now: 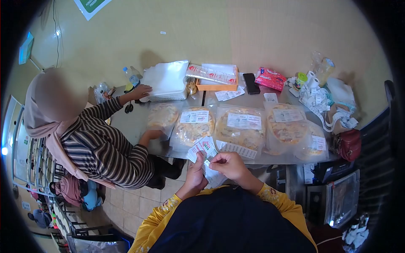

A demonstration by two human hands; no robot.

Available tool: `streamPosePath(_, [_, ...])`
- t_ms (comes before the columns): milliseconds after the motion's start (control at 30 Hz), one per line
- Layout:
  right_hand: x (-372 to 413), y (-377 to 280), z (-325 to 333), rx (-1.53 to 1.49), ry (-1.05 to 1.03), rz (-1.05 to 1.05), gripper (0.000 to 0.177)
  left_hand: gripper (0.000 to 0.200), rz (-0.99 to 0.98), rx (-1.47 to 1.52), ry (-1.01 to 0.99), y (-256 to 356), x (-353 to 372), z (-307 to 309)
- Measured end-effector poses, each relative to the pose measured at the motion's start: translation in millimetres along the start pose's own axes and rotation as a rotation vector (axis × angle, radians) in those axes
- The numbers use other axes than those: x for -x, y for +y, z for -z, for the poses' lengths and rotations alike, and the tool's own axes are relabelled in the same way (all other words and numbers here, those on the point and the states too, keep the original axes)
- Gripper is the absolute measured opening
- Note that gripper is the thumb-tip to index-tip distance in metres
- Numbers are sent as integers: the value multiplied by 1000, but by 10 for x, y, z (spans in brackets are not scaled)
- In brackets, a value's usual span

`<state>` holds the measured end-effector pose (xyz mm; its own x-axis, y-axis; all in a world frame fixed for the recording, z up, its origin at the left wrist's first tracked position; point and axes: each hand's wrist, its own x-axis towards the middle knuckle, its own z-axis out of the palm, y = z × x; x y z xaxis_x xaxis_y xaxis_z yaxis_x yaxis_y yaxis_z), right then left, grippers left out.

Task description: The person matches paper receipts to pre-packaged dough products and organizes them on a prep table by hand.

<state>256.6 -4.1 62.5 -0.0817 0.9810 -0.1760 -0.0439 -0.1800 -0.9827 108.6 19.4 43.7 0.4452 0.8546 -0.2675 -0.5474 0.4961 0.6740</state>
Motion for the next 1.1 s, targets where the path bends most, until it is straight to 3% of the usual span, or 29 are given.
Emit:
streamPosePath(267, [-81,61,-78,120,28,27,19,45,-55,-42,28,-39,35,-24])
streamPosePath(467, [-196,81,-250,513,84,84,24,43,-13,35,66,-7,27,306])
streamPosePath(567, [-346,193,-349,596,311,415,26,45,9,89,118,134,45,497])
streamPosePath(767, [-822,560,-674,137,37,104,27,49,93,133,71,530,55,957])
streamPosePath(867, [-1054,653,-937,32,-14,53,27,50,115,148,87,716,48,1265])
streamPosePath(1100, [-1499,751,-1875,116,-55,46,23,43,194,129,130,1438,141,2045])
